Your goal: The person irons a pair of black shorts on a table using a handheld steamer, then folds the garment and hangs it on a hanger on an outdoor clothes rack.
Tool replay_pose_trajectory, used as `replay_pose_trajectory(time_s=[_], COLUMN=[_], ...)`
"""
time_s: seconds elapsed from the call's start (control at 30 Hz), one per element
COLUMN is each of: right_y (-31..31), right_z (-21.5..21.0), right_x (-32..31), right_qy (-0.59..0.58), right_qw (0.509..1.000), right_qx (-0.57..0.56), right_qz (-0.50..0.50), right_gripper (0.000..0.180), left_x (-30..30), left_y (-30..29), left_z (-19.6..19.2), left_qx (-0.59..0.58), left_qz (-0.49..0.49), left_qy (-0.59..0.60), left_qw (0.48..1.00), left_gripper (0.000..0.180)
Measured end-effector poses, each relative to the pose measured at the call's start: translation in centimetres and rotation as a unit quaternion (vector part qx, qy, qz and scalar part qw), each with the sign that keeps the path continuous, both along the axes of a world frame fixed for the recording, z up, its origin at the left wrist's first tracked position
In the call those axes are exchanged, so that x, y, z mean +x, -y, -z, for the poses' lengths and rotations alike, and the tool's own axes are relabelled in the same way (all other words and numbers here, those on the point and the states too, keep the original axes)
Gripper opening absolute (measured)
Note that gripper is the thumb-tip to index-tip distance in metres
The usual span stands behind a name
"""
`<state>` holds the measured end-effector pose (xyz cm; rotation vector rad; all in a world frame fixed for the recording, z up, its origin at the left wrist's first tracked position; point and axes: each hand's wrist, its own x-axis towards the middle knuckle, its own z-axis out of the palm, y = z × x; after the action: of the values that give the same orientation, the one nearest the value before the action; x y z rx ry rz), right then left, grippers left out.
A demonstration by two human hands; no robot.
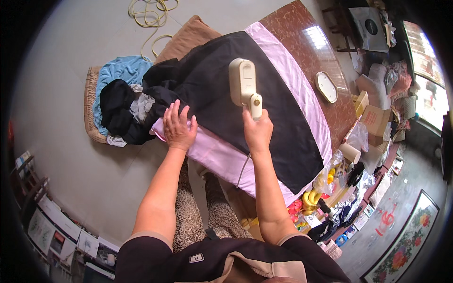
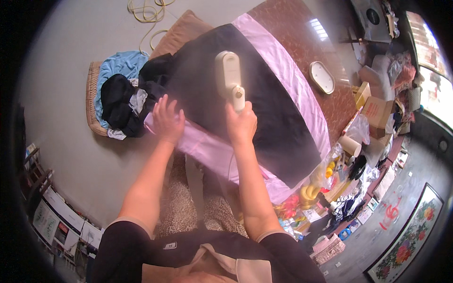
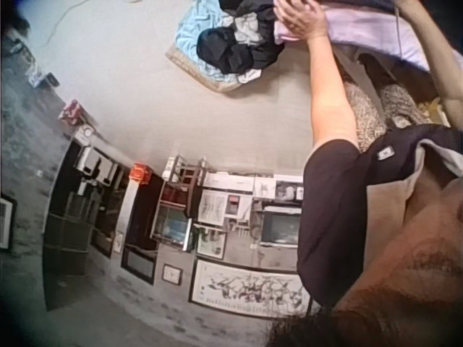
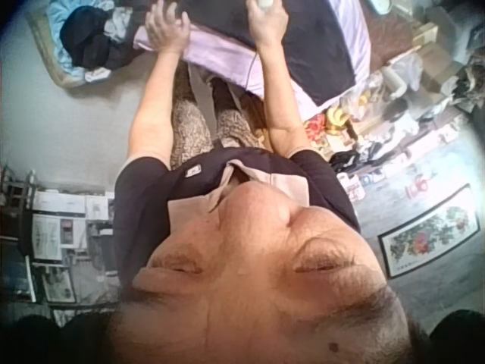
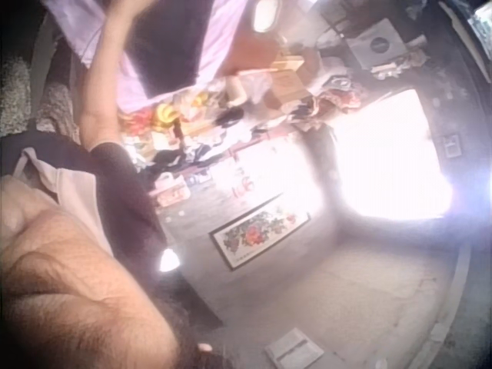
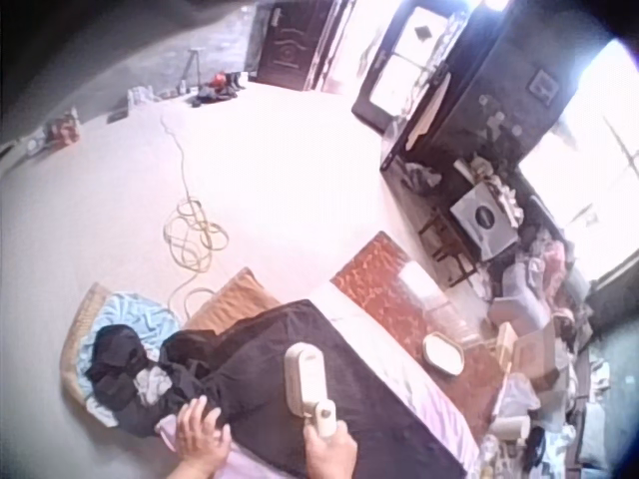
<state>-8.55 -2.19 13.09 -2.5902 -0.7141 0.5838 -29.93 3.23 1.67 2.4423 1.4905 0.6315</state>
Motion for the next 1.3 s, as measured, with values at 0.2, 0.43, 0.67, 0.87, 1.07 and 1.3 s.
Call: replay_pose_trajectory(time_s=[0.2,0.43,0.67,0.87,1.07,1.3], right_y=[6.6,2.6,4.4,8.0,0.9,10.1], right_z=[-0.5,-0.1,-0.6,-1.4,-0.1,-1.4], right_x=[-2.5,0.6,0.1,-2.7,4.0,-1.5], right_qy=[-0.012,0.010,-0.010,-0.026,0.020,-0.019], right_qw=[0.999,1.000,1.000,1.000,0.999,0.999], right_qx=[-0.006,-0.005,0.003,0.003,0.012,-0.007], right_qz=[-0.036,-0.002,0.020,0.011,0.048,0.027], right_gripper=[0.044,0.046,0.043,0.041,0.049,0.042], left_x=[-0.2,0.1,0.2,0.1,0.7,0.4], left_y=[0.2,0.0,0.1,0.2,0.1,0.2], left_z=[0.4,0.2,0.2,0.2,0.1,0.4], left_qx=[0.004,0.007,0.012,0.013,0.023,0.033], left_qz=[-0.005,-0.001,-0.002,-0.002,0.010,0.007], left_qy=[-0.011,-0.013,-0.010,-0.012,-0.015,-0.034], left_qw=[1.000,1.000,1.000,1.000,1.000,0.999], left_gripper=[0.047,0.048,0.052,0.054,0.052,0.051])
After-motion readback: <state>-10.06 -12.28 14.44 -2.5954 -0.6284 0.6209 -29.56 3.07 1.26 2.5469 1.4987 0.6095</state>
